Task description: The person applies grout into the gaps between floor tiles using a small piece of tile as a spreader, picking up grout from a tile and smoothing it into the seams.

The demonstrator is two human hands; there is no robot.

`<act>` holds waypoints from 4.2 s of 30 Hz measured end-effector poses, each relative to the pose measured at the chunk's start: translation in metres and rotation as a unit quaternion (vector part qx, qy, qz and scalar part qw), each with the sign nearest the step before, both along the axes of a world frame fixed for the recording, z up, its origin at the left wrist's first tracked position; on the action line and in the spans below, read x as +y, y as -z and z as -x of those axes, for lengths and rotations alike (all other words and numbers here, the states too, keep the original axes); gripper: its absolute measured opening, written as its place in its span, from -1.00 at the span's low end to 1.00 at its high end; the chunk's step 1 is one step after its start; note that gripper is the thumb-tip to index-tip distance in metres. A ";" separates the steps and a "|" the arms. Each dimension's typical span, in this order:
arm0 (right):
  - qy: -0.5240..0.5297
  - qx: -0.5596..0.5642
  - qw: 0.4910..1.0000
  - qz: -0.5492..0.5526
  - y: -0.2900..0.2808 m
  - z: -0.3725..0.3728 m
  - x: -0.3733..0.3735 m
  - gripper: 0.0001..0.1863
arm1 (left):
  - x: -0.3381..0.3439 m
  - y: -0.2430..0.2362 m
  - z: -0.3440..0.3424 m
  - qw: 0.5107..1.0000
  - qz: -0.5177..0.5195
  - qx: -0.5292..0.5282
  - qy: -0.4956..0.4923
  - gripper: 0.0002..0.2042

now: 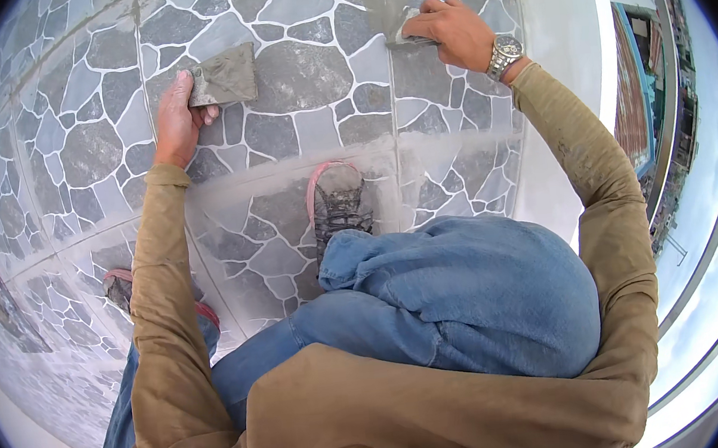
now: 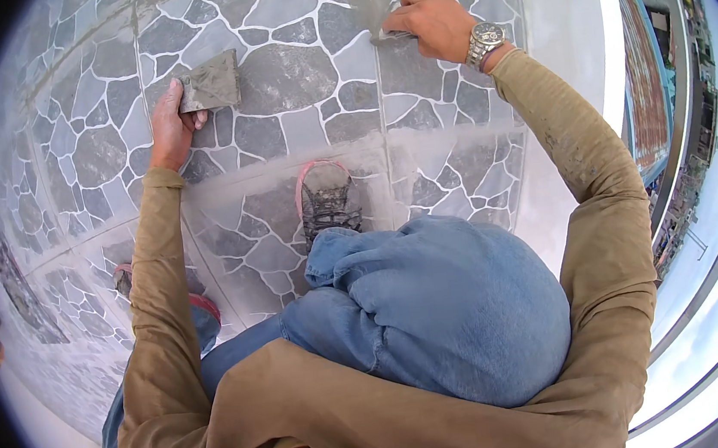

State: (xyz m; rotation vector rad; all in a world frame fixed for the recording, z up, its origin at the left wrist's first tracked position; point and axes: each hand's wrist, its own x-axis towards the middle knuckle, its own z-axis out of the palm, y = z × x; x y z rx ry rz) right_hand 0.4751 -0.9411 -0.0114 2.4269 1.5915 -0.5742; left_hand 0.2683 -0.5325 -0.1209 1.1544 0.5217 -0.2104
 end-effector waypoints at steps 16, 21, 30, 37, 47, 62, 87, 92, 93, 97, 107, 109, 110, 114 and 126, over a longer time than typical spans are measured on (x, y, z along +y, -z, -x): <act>0.023 -0.076 0.992 -0.101 0.019 -0.092 -0.015 -0.25 | 0.004 0.004 -0.001 0.997 0.056 -0.004 -0.056 -0.58; 0.144 -0.025 0.975 -0.165 0.016 -0.109 0.044 -0.42 | 0.004 0.000 -0.001 0.996 0.074 -0.016 -0.048 -0.60; 0.080 -0.105 0.980 -0.147 0.069 -0.108 0.055 -0.51 | 0.003 0.003 -0.005 0.996 0.077 -0.015 -0.030 -0.60; 0.107 -0.077 0.988 -0.086 0.025 0.022 0.017 -0.36 | 0.002 0.003 -0.001 0.998 0.066 -0.017 -0.016 -0.59; -0.032 -0.063 0.993 -0.097 0.013 0.030 -0.016 -0.22 | 0.007 0.005 -0.004 0.997 0.071 -0.022 -0.017 -0.62; 0.016 -0.009 0.994 -0.112 0.056 0.082 -0.079 -0.08 | 0.007 0.011 -0.006 0.997 0.070 0.001 -0.015 -0.61; 0.060 0.031 0.997 -0.036 0.005 0.147 -0.032 -0.45 | 0.015 0.002 -0.025 0.996 0.085 -0.037 -0.009 -0.67; -0.034 -0.023 0.996 -0.075 0.010 0.120 -0.031 -0.18 | 0.007 -0.003 -0.025 0.996 0.078 -0.033 -0.034 -0.66; -0.031 -0.023 0.997 -0.072 0.021 0.122 -0.042 -0.18 | 0.008 -0.004 -0.025 0.996 0.078 -0.029 -0.039 -0.66; -0.032 -0.012 0.999 -0.043 0.031 0.127 -0.093 -0.21 | 0.007 -0.017 -0.021 0.996 0.069 -0.019 -0.051 -0.65; 0.163 -0.077 0.964 -0.194 0.020 -0.023 0.015 -0.49 | 0.007 -0.018 -0.026 0.985 0.151 -0.053 -0.070 -0.66; 0.182 -0.057 0.965 -0.181 0.027 -0.033 0.033 -0.50 | 0.006 -0.023 -0.030 0.986 0.144 -0.056 -0.062 -0.65; 0.219 -0.037 0.965 -0.142 0.031 -0.031 0.040 -0.50 | 0.009 -0.025 -0.032 0.987 0.137 -0.064 -0.055 -0.64; 0.163 -0.047 0.973 -0.157 0.042 0.040 0.035 -0.49 | 0.024 -0.024 -0.040 0.979 0.158 -0.130 0.001 -0.62; 0.499 0.110 0.858 -0.055 -0.047 0.194 -0.034 -0.42 | -0.011 -0.050 -0.097 0.956 0.235 -0.174 0.022 -0.63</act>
